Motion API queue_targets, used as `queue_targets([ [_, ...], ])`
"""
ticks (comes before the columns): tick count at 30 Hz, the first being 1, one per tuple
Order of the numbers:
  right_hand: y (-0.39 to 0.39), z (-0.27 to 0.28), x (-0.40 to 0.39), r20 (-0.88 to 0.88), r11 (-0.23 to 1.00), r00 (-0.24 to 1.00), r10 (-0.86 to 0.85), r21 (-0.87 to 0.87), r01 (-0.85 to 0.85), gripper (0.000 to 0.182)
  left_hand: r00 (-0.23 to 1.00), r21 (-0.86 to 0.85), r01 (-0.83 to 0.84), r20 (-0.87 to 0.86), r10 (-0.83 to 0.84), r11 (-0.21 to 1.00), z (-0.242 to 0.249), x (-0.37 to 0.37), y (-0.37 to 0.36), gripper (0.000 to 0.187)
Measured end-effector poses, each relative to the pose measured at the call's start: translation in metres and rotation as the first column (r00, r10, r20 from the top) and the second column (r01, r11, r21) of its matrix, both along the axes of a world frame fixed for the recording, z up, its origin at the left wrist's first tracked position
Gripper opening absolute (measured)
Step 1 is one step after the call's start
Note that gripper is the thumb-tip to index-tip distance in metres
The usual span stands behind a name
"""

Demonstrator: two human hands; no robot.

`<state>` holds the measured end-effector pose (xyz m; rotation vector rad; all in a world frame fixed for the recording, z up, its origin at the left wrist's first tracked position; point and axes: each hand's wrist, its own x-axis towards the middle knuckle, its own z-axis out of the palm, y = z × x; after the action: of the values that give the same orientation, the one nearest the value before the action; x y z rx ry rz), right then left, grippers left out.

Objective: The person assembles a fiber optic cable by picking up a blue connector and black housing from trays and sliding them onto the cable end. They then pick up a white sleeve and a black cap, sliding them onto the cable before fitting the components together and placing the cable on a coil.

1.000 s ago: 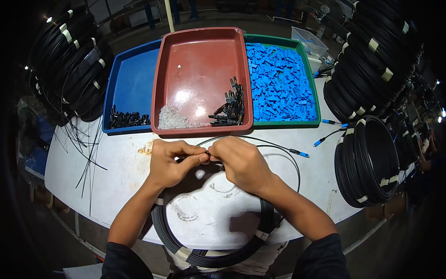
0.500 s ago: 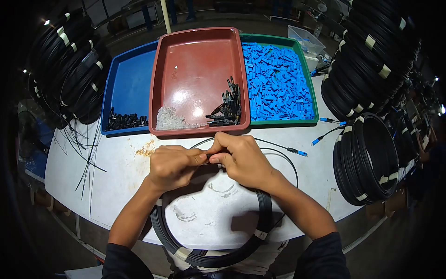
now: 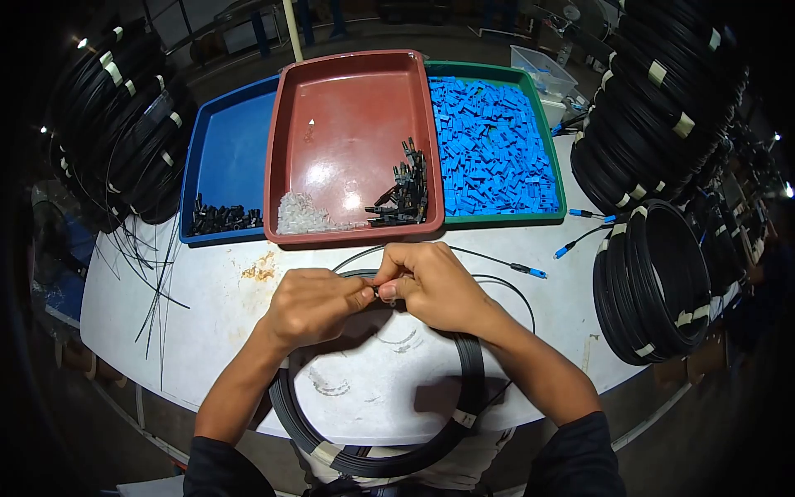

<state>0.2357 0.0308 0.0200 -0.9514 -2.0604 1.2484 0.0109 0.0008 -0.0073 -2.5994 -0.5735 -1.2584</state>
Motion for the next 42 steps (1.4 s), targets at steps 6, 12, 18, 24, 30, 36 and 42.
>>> queue_targets([
  [6,-0.007,-0.003,-0.008,-0.038,0.863,0.999,0.011,0.505,0.01,0.016,0.923,-0.443,0.013,0.349,0.159,0.896,-0.004,0.004,0.0,0.015],
  [12,0.009,-0.018,-0.001,-0.09,0.655,0.995,0.04,0.754,0.042,0.025,0.884,-0.635,0.014,0.369,0.288,0.772,0.009,0.0,-0.004,0.018],
  [18,0.015,-0.026,0.004,-0.108,0.63,0.993,0.052,0.775,0.052,0.024,0.873,-0.641,-0.001,0.374,0.313,0.768,0.005,0.0,-0.002,0.038],
  [24,0.014,-0.021,0.003,-0.036,0.585,0.999,0.034,0.811,0.009,0.033,0.832,-0.642,0.085,0.467,0.3,0.762,-0.002,-0.001,-0.001,0.041],
  [30,0.013,-0.022,0.003,0.022,0.641,0.998,0.061,0.765,-0.056,0.047,0.85,-0.616,0.043,0.437,0.295,0.786,-0.001,-0.002,-0.002,0.037],
  [36,0.01,-0.019,0.001,0.029,0.677,0.997,0.065,0.733,-0.066,0.051,0.86,-0.567,0.001,0.421,0.289,0.824,-0.002,-0.003,-0.004,0.041],
  [42,0.008,-0.015,0.002,0.074,0.692,0.995,0.067,0.715,-0.099,0.055,0.873,-0.492,0.028,0.437,0.219,0.87,-0.004,-0.003,-0.004,0.039],
])
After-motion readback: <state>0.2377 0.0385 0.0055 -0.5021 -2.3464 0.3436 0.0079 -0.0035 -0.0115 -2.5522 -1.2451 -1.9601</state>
